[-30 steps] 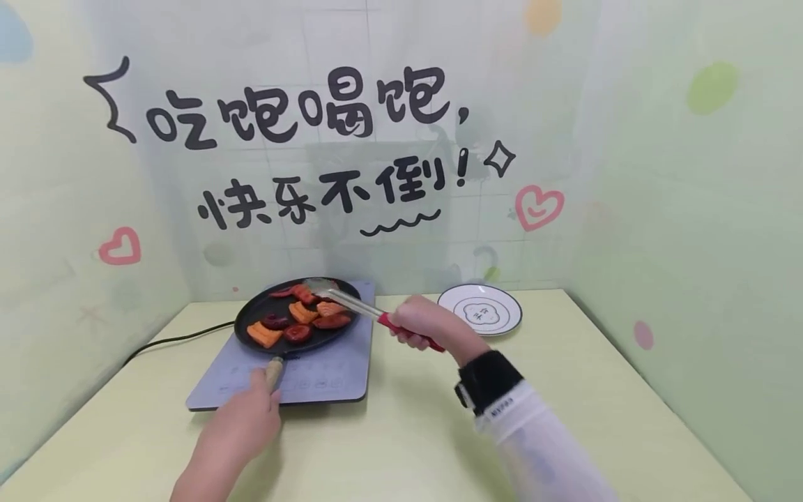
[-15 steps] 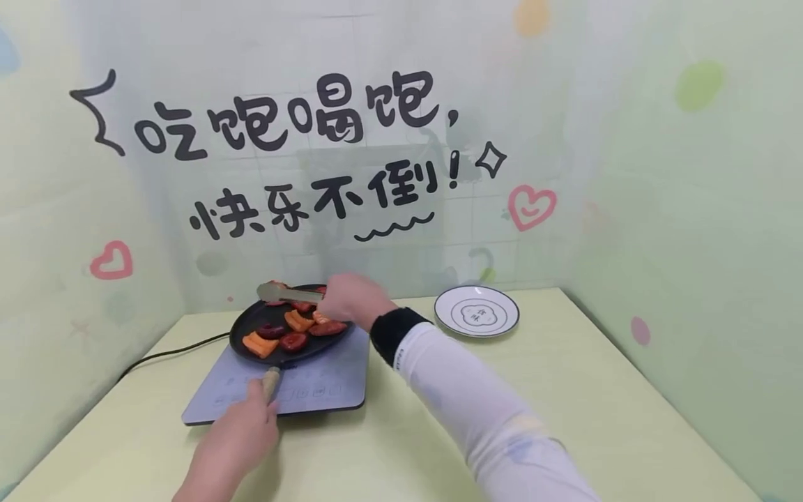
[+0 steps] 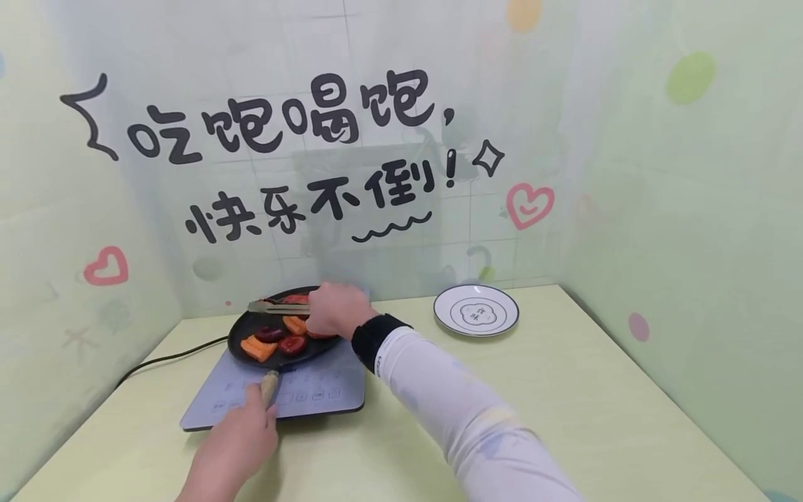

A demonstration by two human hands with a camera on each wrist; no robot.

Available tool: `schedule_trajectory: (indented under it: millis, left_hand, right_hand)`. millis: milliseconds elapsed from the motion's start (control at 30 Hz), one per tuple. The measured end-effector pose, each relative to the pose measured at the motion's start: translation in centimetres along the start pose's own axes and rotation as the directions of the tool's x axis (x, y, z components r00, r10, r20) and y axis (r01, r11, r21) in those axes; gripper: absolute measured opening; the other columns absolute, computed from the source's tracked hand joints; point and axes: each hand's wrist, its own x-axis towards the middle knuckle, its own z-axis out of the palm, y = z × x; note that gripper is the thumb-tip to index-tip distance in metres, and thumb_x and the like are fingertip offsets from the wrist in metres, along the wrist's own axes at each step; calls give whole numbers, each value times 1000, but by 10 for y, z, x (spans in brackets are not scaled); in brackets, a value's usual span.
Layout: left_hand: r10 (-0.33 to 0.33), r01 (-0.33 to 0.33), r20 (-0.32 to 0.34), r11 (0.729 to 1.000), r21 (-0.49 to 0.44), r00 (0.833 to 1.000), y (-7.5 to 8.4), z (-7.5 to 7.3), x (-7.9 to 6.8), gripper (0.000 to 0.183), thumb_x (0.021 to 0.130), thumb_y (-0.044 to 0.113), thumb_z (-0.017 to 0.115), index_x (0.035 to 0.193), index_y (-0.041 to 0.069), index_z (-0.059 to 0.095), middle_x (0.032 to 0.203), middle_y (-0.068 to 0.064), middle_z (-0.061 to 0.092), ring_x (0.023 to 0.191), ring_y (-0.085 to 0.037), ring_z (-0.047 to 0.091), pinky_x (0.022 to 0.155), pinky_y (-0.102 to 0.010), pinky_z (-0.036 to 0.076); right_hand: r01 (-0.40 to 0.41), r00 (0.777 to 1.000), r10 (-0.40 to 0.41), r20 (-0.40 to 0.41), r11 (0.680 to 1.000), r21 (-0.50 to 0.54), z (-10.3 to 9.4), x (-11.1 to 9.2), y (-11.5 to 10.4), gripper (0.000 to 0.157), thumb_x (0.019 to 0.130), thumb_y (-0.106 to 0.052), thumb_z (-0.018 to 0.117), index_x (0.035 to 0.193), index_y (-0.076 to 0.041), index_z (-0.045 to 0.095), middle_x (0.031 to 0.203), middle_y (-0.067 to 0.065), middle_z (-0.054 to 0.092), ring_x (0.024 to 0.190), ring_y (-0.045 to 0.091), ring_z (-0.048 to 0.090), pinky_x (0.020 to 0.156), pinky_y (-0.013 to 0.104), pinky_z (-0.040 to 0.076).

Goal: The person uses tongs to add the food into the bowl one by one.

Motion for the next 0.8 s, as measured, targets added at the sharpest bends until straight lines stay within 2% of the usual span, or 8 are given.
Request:
schedule_trajectory:
  millis: [300,433,533,667,800]
  left_hand:
    - [-4,4,-13,1000,10,1000,2,-3,-1,58,103,25,42,144,-10,22,87,-23,62,58,-24,51,48,-39,42]
    - [13,-12,-35,1000,15,999,3,-3,-3,57,103,24,43,143,-10,23,84,-23,63,58,-24,51,48,-39,43]
    - [23,-22,-48,1000,15,999,3,-2,-3,56,103,25,43,143,-10,24,83,-22,63,57,-24,51,47,-39,42]
    - [21,-21,-47,1000,12,999,2,-1,-3,56,103,25,43,143,-9,24,86,-23,63,58,-24,50,47,-39,42]
    - [16,-16,-45,1000,9,999,2,1,-3,56,103,25,42,143,-9,23,84,-22,62,57,-24,50,47,-39,42]
  right_hand:
    - [39,999,-37,25,998,-52,2,2,0,22,86,-41,61,94,-21,66,88,-3,60,68,16,56,55,33,48]
    - [41,999,-40,16,998,-55,-1,1,1,18,89,-36,58,86,-20,64,84,-2,60,66,15,56,54,32,48]
    - [34,999,-34,12,998,-58,-4,-1,4,21,91,-37,57,81,-19,64,81,-2,60,64,15,56,54,31,48]
    - [47,999,-47,5,998,-45,-5,-3,10,23,90,-37,58,77,-19,64,77,-2,59,64,14,56,54,30,47]
    - [62,998,-62,-5,998,-13,-7,-5,18,18,87,-30,59,73,-19,62,74,-2,57,61,15,54,52,30,44]
